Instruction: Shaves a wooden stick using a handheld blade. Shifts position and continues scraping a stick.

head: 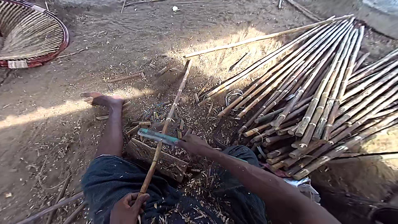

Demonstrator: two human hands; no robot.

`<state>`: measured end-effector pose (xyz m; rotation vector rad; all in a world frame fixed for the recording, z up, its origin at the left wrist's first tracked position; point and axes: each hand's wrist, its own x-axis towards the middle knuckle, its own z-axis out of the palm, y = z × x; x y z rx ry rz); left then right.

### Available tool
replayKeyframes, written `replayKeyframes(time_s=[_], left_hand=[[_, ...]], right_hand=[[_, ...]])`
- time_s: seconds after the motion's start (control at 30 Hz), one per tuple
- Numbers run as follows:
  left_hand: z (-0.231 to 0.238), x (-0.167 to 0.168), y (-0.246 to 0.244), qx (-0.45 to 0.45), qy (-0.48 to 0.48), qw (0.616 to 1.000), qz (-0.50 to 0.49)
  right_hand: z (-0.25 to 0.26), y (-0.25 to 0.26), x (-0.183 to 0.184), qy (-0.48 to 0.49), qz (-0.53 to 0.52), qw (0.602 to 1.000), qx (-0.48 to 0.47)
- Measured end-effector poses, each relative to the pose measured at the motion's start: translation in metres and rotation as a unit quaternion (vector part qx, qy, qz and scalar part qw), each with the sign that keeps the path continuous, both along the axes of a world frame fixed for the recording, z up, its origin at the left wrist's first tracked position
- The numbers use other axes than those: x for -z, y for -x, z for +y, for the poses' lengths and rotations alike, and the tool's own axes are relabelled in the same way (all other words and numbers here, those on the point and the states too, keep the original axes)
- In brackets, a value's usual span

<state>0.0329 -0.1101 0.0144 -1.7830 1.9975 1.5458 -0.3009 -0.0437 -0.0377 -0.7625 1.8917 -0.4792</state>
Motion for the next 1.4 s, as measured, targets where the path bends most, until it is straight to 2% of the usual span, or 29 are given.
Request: replayKeyframes(time_s=[0.07, 0.1, 0.17, 0.23, 0.27, 0.37, 0.5, 0.57, 0.67, 0.7, 0.77, 0.83, 0.97, 1.0, 1.07, 1.1, 1.13, 1.23, 1.27, 1.33, 1.37, 1.4], left_hand=[[0.004, -0.002, 0.005, 0.017, 0.012, 1.0, -0.004], [0.004, -0.006, 0.007, 0.028, 0.015, 0.999, -0.004], [0.007, -0.011, 0.009, 0.045, 0.016, 0.999, 0.015], [0.016, -0.016, 0.009, 0.065, 0.007, 0.997, 0.038], [0.019, -0.018, 0.012, 0.08, 0.006, 0.996, 0.047], [0.032, -0.021, 0.03, 0.137, 0.003, 0.988, 0.074], [0.05, -0.012, 0.04, 0.239, 0.003, 0.967, 0.09], [0.059, -0.004, 0.045, 0.294, 0.01, 0.951, 0.092], [0.068, 0.007, 0.057, 0.346, 0.01, 0.936, 0.071], [0.069, 0.01, 0.059, 0.355, 0.013, 0.933, 0.064], [0.065, 0.013, 0.06, 0.35, 0.015, 0.934, 0.064], [0.064, 0.013, 0.055, 0.343, 0.01, 0.938, 0.057], [0.064, 0.015, 0.053, 0.348, 0.054, 0.935, 0.051], [0.065, 0.016, 0.051, 0.348, 0.064, 0.934, 0.053], [0.065, 0.016, 0.046, 0.347, 0.072, 0.934, 0.05], [0.066, 0.017, 0.043, 0.348, 0.072, 0.933, 0.049], [0.067, 0.017, 0.041, 0.351, 0.074, 0.932, 0.05], [0.07, 0.017, 0.044, 0.354, 0.081, 0.931, 0.044], [0.071, 0.016, 0.044, 0.352, 0.077, 0.932, 0.04], [0.07, 0.014, 0.046, 0.349, 0.073, 0.934, 0.033], [0.069, 0.014, 0.046, 0.352, 0.069, 0.933, 0.032], [0.068, 0.014, 0.047, 0.357, 0.062, 0.932, 0.034]], right_hand=[[0.005, 0.01, 0.002, 0.0, -0.01, 0.995, 0.096], [0.011, 0.005, -0.003, 0.006, -0.01, 0.995, 0.103], [0.031, -0.005, -0.025, 0.019, 0.004, 1.0, 0.022], [0.058, -0.004, -0.041, 0.026, 0.005, 1.0, 0.013], [0.072, 0.002, -0.049, 0.029, 0.001, 0.998, 0.049], [0.117, 0.008, -0.065, 0.053, 0.015, 0.97, 0.236], [0.196, -0.03, -0.079, -0.017, 0.044, 0.979, 0.196], [0.235, -0.038, -0.073, -0.009, 0.047, 0.962, 0.268], [0.274, -0.049, -0.051, 0.052, 0.066, 0.894, 0.44], [0.282, -0.06, -0.046, 0.051, 0.077, 0.891, 0.445], [0.286, -0.085, -0.052, 0.031, 0.077, 0.924, 0.373], [0.288, -0.097, -0.052, 0.019, 0.083, 0.935, 0.343], [0.294, -0.084, -0.033, 0.082, 0.071, 0.873, 0.476], [0.291, -0.091, -0.037, 0.074, 0.076, 0.886, 0.452], [0.284, -0.106, -0.049, 0.027, 0.089, 0.934, 0.344], [0.288, -0.109, -0.051, 0.017, 0.089, 0.941, 0.325], [0.295, -0.105, -0.052, 0.009, 0.096, 0.936, 0.338], [0.303, -0.089, -0.042, 0.055, 0.088, 0.888, 0.449], [0.301, -0.098, -0.043, 0.053, 0.086, 0.907, 0.41], [0.295, -0.124, -0.047, 0.012, 0.091, 0.962, 0.258], [0.295, -0.13, -0.047, 0.003, 0.098, 0.967, 0.236], [0.298, -0.125, -0.045, 0.012, 0.107, 0.954, 0.281]])
